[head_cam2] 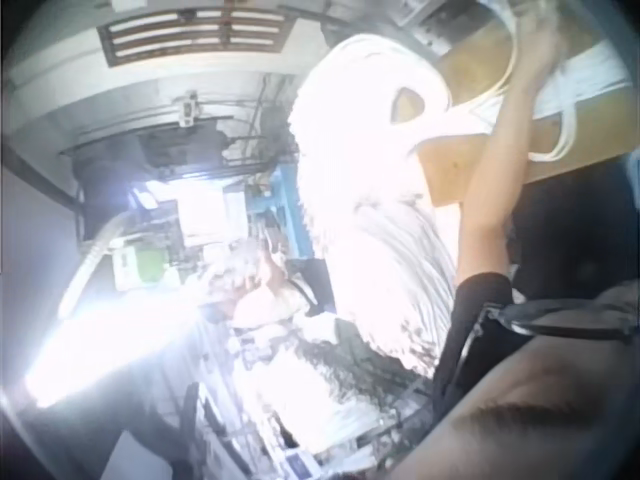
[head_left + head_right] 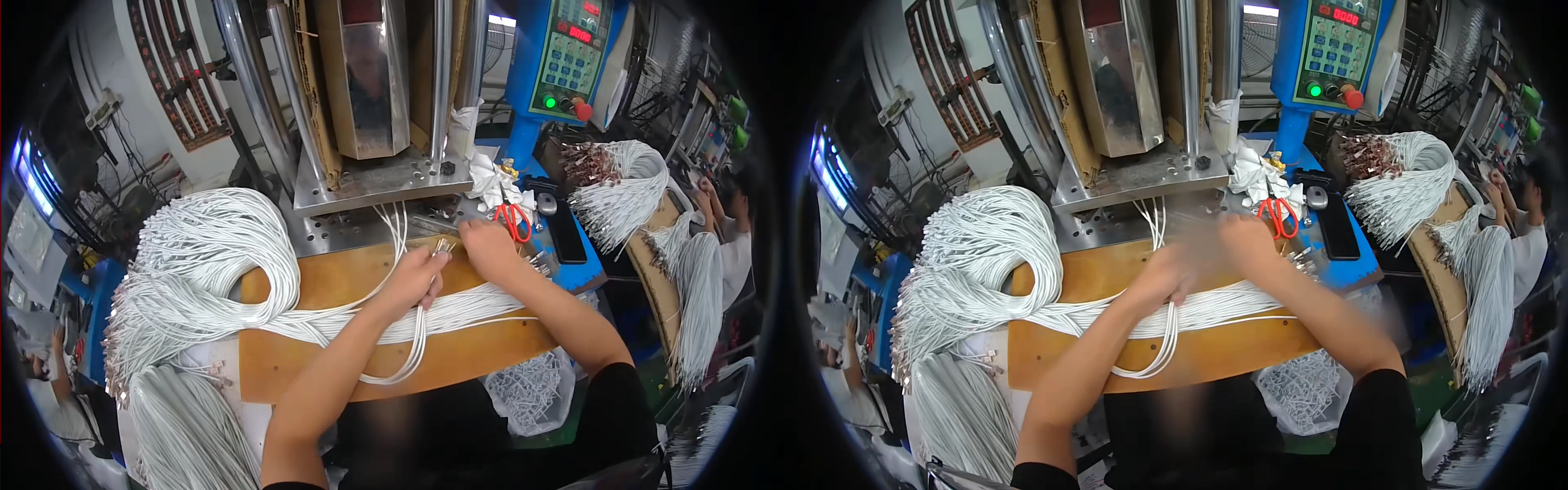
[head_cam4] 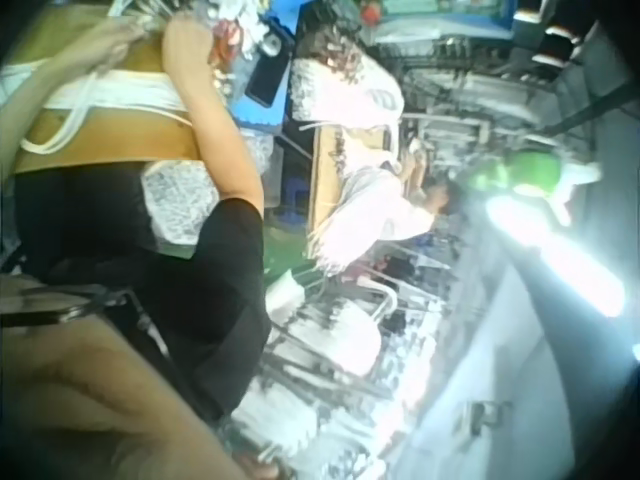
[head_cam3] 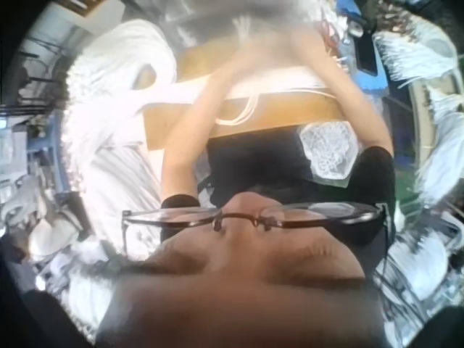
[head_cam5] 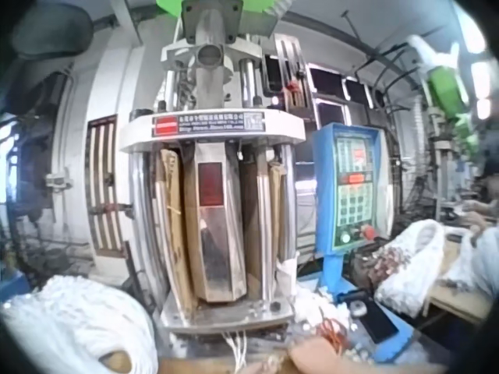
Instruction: The person aligns cable ends into a metal fixture by hand, loads them into a press machine, and removes the processed cables.
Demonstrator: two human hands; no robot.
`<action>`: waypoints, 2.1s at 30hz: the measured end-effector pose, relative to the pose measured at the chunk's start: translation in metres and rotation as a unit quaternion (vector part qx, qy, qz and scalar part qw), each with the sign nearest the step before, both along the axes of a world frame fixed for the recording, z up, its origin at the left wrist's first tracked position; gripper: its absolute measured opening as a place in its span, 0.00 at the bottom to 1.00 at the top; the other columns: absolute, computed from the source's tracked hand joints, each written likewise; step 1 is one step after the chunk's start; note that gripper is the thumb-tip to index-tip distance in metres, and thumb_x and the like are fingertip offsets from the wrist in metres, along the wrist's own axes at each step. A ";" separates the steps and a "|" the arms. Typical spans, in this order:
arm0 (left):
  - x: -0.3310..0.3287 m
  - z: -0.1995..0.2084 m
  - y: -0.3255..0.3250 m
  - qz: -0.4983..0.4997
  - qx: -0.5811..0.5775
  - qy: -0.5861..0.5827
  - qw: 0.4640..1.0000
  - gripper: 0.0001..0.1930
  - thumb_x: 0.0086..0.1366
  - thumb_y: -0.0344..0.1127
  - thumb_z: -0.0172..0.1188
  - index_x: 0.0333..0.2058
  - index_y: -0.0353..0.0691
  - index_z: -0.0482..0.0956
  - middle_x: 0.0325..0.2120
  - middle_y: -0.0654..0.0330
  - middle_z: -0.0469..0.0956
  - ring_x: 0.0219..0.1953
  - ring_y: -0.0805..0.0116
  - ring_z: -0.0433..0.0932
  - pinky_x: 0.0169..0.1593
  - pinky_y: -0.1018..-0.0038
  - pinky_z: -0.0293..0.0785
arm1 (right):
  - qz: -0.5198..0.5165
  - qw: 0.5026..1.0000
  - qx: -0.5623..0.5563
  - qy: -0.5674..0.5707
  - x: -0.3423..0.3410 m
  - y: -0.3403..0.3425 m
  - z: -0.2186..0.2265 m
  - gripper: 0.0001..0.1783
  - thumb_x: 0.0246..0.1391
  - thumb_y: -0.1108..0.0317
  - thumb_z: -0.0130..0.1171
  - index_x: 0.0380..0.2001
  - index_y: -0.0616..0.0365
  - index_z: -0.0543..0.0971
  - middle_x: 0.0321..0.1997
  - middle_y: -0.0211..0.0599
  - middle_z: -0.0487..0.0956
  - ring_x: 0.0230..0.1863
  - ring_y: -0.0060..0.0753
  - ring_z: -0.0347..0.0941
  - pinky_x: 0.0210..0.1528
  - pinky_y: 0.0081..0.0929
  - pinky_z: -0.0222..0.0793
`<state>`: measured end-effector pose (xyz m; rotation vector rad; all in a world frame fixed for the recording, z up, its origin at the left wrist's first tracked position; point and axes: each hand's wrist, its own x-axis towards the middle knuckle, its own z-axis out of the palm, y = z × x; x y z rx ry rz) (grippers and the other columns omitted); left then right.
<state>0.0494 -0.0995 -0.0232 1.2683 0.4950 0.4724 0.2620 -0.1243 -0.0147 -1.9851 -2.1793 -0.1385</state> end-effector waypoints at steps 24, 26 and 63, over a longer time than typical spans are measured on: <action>0.009 -0.001 -0.015 0.070 -0.043 0.070 0.994 0.07 0.63 0.23 0.56 0.39 0.31 0.79 0.24 0.62 0.79 0.22 0.76 0.76 0.26 0.78 0.72 | 0.124 0.809 -0.062 0.572 -0.011 -0.032 -0.021 0.16 0.67 0.63 0.48 0.43 0.63 0.80 0.28 0.23 0.73 0.29 0.13 0.63 0.33 0.16 0.60; 0.009 0.004 -0.017 0.111 -0.050 0.051 0.991 0.06 0.63 0.23 0.56 0.38 0.31 0.79 0.24 0.62 0.79 0.22 0.76 0.76 0.26 0.79 0.72 | 0.041 0.772 -0.132 0.620 -0.007 -0.033 -0.015 0.16 0.66 0.64 0.49 0.45 0.65 0.79 0.32 0.24 0.76 0.32 0.14 0.66 0.36 0.18 0.63; -0.003 -0.008 -0.010 0.229 -0.080 -0.028 0.970 0.08 0.66 0.30 0.54 0.32 0.30 0.76 0.19 0.58 0.76 0.17 0.73 0.73 0.20 0.76 0.71 | 0.031 0.789 -0.084 0.608 0.003 -0.036 -0.003 0.11 0.48 0.72 0.69 0.35 0.64 0.82 0.29 0.25 0.78 0.28 0.11 0.69 0.27 0.15 0.61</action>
